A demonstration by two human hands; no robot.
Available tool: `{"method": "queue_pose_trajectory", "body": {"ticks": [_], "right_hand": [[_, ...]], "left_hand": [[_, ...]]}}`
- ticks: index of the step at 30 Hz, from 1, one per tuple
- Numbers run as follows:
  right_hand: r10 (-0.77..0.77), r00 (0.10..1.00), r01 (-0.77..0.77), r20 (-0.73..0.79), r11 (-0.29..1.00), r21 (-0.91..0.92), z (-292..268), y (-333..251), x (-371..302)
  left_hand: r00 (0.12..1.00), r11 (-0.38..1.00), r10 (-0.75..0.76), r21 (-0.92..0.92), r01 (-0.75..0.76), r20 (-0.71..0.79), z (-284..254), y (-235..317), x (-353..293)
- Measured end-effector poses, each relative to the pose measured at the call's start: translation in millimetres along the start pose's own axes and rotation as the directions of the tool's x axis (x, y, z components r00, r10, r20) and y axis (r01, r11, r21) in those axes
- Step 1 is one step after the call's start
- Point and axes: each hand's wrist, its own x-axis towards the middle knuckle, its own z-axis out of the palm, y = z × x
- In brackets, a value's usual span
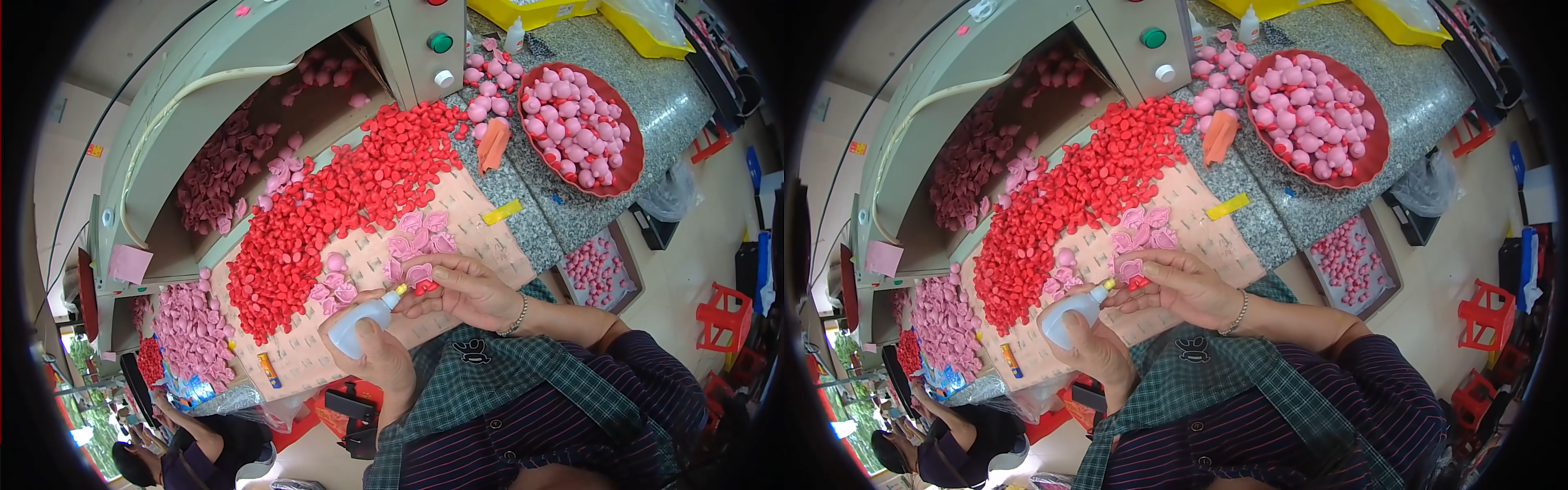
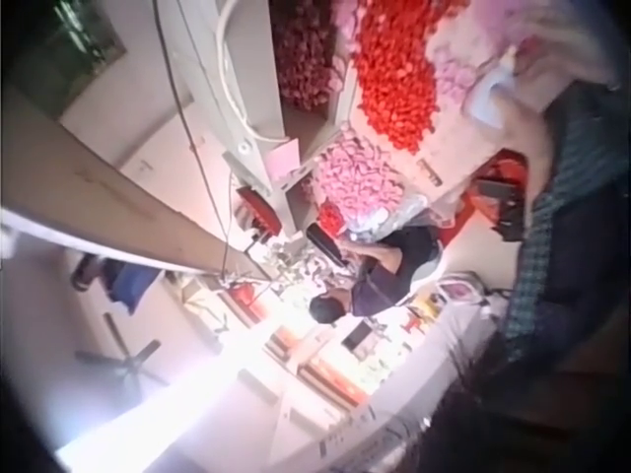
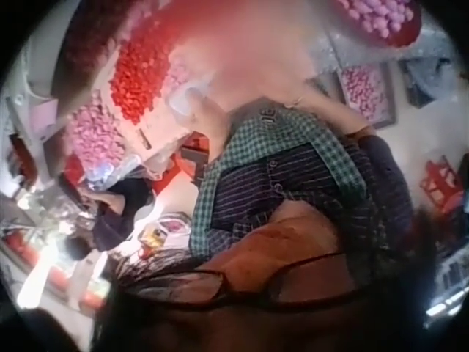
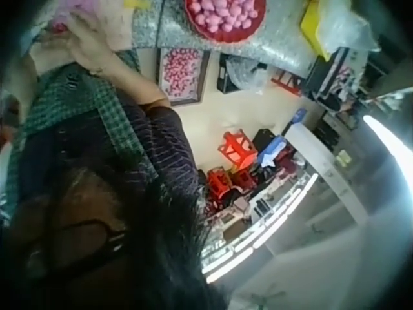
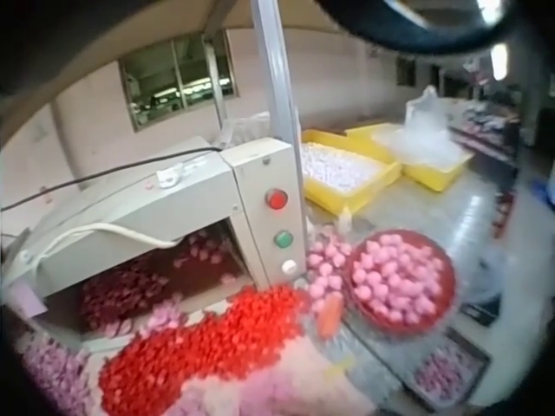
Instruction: Manually joining two halves of small pink plastic toy components together at a factory workstation.
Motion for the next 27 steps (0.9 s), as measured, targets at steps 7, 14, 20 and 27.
{"method": "queue_pose_trajectory", "body": {"ticks": [7, 14, 20, 27], "right_hand": [[-0.006, 1.000, 0.006, 0.011, 1.000, -0.012, -1.2, -0.4, -0.7], [0.003, 1.000, -0.003, 0.002, 0.999, -0.033, 0.7, -1.6, -1.2], [0.004, 1.000, -0.004, 0.008, 0.999, -0.044, -1.4, -0.5, -0.9], [0.002, 1.000, -0.001, 0.030, 0.999, -0.039, -0.8, 0.1, -2.0]], "left_hand": [[0.999, 0.999, 0.012, 0.036, -0.013, 0.032, 3.1, 3.2, 0.8], [0.999, 0.997, 0.035, 0.065, -0.037, 0.031, 4.9, 4.3, 1.0], [0.998, 0.996, 0.022, 0.085, -0.027, 0.060, 4.4, 5.7, 0.9], [0.998, 0.995, 0.017, 0.094, -0.023, 0.061, 2.7, 3.9, 0.1]]}}
